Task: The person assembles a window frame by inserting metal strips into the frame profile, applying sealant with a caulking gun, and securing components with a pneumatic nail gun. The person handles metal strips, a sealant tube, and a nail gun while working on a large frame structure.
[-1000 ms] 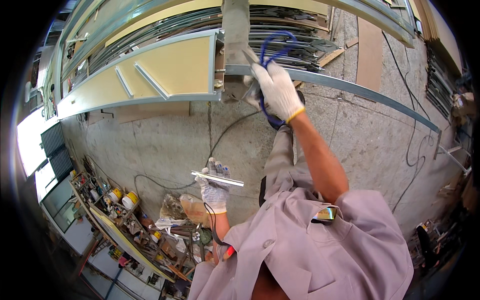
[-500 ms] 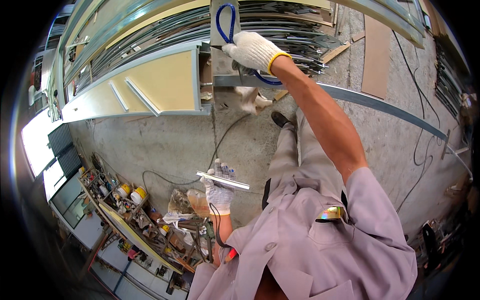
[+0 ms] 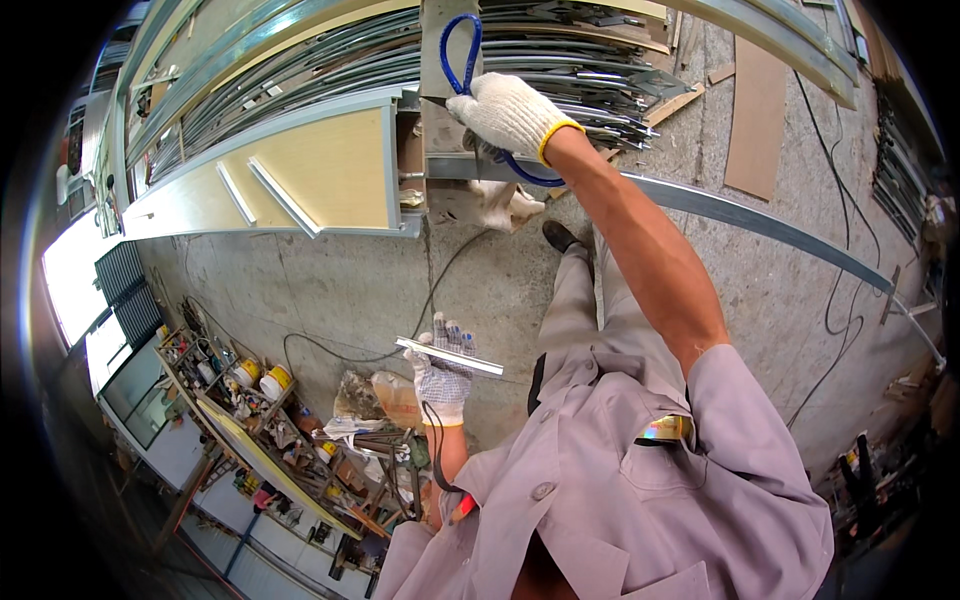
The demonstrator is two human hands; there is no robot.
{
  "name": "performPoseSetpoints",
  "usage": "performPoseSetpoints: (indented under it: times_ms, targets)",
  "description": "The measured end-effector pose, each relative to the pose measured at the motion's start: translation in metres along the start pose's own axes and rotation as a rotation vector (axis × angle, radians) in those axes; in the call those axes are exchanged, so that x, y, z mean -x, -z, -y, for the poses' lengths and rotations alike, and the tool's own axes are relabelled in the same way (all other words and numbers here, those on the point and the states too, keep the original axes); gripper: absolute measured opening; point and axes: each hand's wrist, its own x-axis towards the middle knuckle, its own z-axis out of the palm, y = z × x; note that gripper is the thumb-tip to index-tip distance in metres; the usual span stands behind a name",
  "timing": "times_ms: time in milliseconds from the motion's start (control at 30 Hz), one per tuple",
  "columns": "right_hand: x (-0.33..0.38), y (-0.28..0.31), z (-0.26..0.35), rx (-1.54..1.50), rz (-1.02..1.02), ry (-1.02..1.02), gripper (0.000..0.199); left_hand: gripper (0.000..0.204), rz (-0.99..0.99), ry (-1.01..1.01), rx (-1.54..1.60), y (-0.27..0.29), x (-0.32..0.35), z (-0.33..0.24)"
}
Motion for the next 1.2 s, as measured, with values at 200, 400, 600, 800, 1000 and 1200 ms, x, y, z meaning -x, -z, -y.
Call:
performPoseSetpoints:
  times_ms: [200,400,600,800,1000,1200]
  targets:
    - [0.002,-0.003,-0.004,-0.028,-0.001,-0.032,0.050,0.034,0.004,0.000,-0.048,-0.002,-0.003,-0.003]
    - [0.002,-0.010,-0.009,-0.056,-0.054,0.011,0.050,0.035,0.003,0.013,-0.065,-0.005,-0.005,-0.005]
    - [0.004,-0.007,-0.005,-0.053,-0.008,-0.042,0.051,0.035,-0.039,0.015,-0.048,-0.010,-0.005,-0.005]
    - [0.004,-0.010,-0.008,-0.075,-0.049,-0.006,0.052,0.035,-0.044,0.013,-0.064,-0.011,-0.006,-0.005]
    - [0.006,-0.011,-0.009,-0.095,-0.032,-0.017,0.052,0.036,-0.012,0.016,-0.079,-0.006,-0.008,-0.006]
    - [0.006,-0.014,-0.011,-0.094,-0.061,-0.002,0.052,0.035,-0.041,0.002,-0.069,-0.010,-0.008,-0.005]
